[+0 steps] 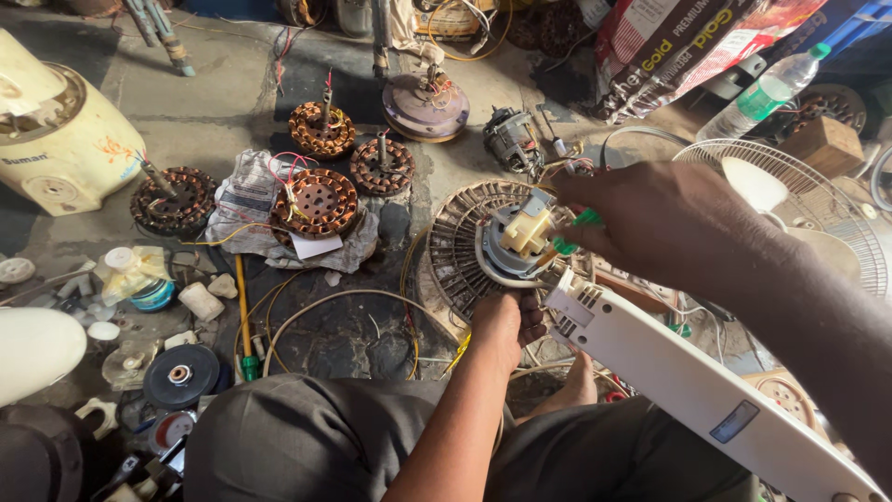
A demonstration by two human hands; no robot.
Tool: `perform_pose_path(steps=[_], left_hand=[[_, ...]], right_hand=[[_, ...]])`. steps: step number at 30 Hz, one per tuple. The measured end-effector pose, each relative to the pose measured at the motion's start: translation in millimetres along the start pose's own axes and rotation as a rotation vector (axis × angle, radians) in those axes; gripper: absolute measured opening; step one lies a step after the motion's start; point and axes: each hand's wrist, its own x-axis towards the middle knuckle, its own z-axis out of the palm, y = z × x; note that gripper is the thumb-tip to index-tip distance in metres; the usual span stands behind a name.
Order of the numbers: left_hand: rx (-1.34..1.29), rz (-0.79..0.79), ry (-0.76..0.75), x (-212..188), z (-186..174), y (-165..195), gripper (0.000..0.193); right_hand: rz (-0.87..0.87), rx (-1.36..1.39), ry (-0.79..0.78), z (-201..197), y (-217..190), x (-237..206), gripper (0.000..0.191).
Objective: The person sits on the floor of a cluttered repair workshop and repairs a pedestal fan motor, using screwdrivers to unscrew and pry components from the motor housing. They reposition the fan head, handle the motor winding parts around them, and continue working on the assembly with the screwdriver.
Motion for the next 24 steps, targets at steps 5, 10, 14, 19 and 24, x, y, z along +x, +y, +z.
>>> perform_pose_path(steps=[5,10,14,19,24], left_hand=[[0.004,0.029,-0.028,-6,1,3,0.021],[0.034,0.012,-0.032,-13,2,8,0.02],[0.04,0.01,-0.022,-16,3,11,0.017],[0.035,0.026,-0.034,-14,2,10,0.022],[0.031,0.032,-0.036,-9,0,6,0.022]], right_hand=[[-0.131,0.133,0.044,-6,-7,-1,0.036],[0.04,-0.063,-0.112,-16,-15,0,0.041],[0.305,-0.179,-0.39,-20,-22,4,0.028],[0.217,-0.203,-0.3,-23,-23,5,0.033],[-0.027,0.021,-0.114,-22,-16,1,0.037]])
